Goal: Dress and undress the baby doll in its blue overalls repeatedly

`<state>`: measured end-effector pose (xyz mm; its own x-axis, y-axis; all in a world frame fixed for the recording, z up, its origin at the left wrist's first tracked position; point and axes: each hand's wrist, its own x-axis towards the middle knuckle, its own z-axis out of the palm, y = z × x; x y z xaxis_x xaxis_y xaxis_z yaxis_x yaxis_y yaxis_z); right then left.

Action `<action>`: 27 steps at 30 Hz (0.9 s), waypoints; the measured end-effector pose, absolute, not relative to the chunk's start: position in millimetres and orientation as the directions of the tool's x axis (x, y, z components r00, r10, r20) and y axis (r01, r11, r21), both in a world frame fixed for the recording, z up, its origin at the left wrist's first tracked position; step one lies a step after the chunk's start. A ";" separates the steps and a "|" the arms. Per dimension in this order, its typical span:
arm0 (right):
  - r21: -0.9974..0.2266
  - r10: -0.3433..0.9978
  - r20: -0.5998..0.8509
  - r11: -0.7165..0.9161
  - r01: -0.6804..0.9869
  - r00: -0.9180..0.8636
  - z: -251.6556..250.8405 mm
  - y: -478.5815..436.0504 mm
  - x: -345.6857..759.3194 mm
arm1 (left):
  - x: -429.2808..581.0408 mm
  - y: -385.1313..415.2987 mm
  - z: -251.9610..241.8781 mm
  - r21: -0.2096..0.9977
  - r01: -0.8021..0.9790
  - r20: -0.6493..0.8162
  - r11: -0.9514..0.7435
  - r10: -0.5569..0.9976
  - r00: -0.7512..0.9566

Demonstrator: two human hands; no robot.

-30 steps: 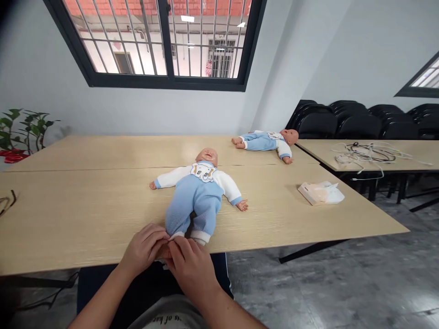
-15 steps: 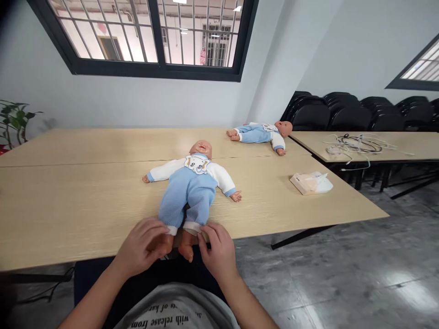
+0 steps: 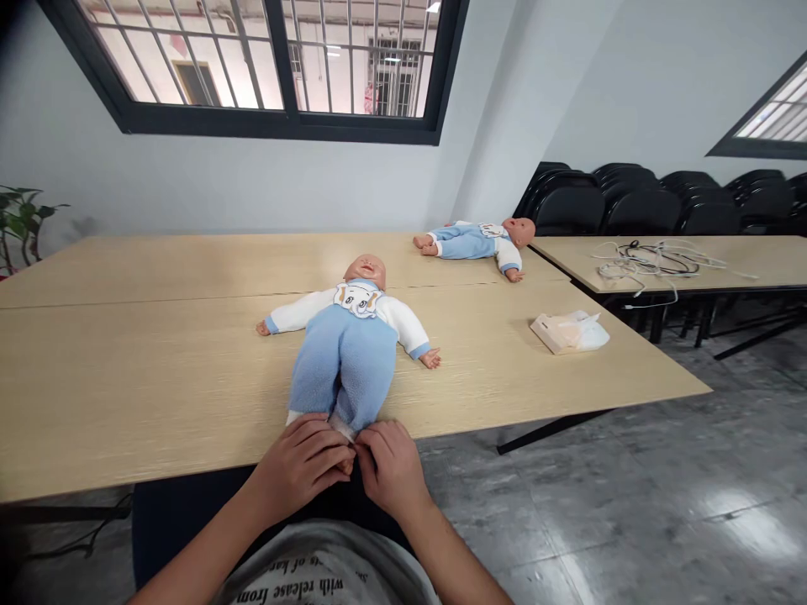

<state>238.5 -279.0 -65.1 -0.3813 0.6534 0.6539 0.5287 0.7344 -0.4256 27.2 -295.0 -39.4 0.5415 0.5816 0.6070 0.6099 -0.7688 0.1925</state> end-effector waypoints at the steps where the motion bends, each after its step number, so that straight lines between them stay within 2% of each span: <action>1: -0.467 0.675 0.649 0.717 0.517 -0.349 -61.2 -270.8 240.7 | 28.4 -293.8 -39.9 0.206 0.608 0.596 -0.767 0.591 0.543; 3: -0.589 0.760 0.608 0.627 0.510 -0.232 -52.3 -241.4 244.5 | 32.5 -290.9 -40.3 0.239 0.589 0.575 -0.772 0.601 0.555; 6: -0.770 0.905 0.424 0.383 0.510 -0.039 -42.5 -174.7 247.4 | 40.4 -286.3 -40.0 0.289 0.551 0.551 -0.782 0.607 0.572; 9: -0.789 0.962 0.268 0.247 0.562 -0.047 -39.9 -111.0 249.8 | 45.6 -284.8 -40.5 0.325 0.542 0.554 -0.775 0.621 0.555; 11: -0.775 0.967 0.223 0.252 0.580 -0.122 -39.9 -81.9 252.8 | 46.5 -285.5 -41.4 0.347 0.538 0.564 -0.768 0.629 0.535; 14: -0.773 0.962 0.212 0.274 0.573 -0.173 -39.9 -53.9 257.4 | 46.4 -285.9 -42.5 0.369 0.534 0.575 -0.761 0.638 0.511; 21: -0.799 0.960 0.279 0.237 0.553 -0.008 -49.7 -15.9 246.2 | 57.4 -268.3 -43.0 0.402 0.580 0.563 -0.709 0.691 0.454; 24: -0.806 0.956 0.292 0.241 0.541 0.009 -54.0 -20.4 247.4 | 62.8 -263.7 -39.3 0.452 0.583 0.516 -0.675 0.731 0.446; 27: -0.795 0.941 0.331 0.239 0.557 0.069 -50.2 -28.2 263.4 | 55.9 -259.8 -27.4 0.535 0.499 0.479 -0.681 0.732 0.485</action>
